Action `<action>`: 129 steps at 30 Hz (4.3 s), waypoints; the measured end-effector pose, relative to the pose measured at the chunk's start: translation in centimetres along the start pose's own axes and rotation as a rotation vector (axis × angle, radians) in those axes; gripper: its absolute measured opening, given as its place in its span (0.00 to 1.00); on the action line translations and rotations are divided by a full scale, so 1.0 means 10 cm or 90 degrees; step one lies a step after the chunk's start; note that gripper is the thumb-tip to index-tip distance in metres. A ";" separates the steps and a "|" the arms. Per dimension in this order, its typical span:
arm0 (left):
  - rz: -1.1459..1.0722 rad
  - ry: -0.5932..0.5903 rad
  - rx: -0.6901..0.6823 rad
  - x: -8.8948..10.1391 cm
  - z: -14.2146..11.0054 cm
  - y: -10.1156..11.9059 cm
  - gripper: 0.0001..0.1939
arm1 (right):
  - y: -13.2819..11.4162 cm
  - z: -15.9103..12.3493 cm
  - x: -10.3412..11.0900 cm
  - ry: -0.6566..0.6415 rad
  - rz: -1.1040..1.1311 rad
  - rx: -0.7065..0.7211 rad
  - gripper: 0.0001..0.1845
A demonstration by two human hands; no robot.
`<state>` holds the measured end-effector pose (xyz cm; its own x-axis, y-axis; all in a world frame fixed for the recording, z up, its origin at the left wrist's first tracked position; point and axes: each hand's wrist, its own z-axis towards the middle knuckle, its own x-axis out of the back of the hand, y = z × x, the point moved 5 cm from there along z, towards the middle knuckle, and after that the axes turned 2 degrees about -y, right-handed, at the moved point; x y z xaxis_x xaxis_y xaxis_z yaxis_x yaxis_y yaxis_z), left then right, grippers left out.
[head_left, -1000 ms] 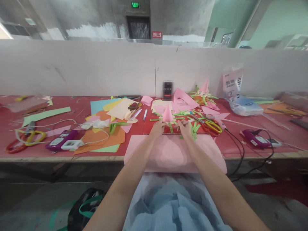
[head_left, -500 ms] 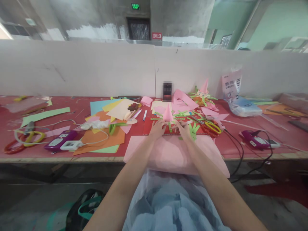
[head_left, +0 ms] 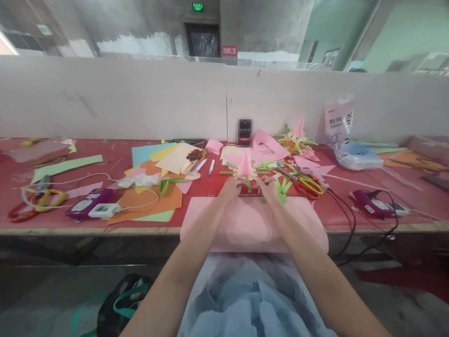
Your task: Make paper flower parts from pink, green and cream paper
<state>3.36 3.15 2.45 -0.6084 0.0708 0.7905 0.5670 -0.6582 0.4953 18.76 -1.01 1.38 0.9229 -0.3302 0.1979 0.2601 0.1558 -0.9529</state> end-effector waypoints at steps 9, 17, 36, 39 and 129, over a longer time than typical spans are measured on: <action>0.002 0.009 -0.012 -0.04 0.01 -0.07 0.22 | -0.05 -0.02 -0.03 -0.025 -0.032 -0.012 0.21; -0.010 0.010 -0.013 -0.03 0.00 -0.06 0.22 | -0.04 -0.02 -0.04 -0.038 -0.054 -0.004 0.19; 0.000 0.008 -0.003 -0.05 0.01 -0.07 0.20 | -0.01 -0.01 -0.02 -0.031 -0.056 -0.034 0.15; -0.001 0.011 -0.006 -0.04 0.02 -0.07 0.20 | 0.01 0.00 -0.03 -0.039 -0.052 -0.034 0.15; -0.017 0.014 -0.008 -0.04 0.02 -0.08 0.22 | 0.01 0.00 -0.02 -0.031 -0.049 -0.036 0.17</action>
<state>3.28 3.77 1.78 -0.6353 0.0720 0.7689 0.5438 -0.6652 0.5117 18.61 -0.93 1.25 0.9136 -0.2937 0.2810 0.3160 0.0784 -0.9455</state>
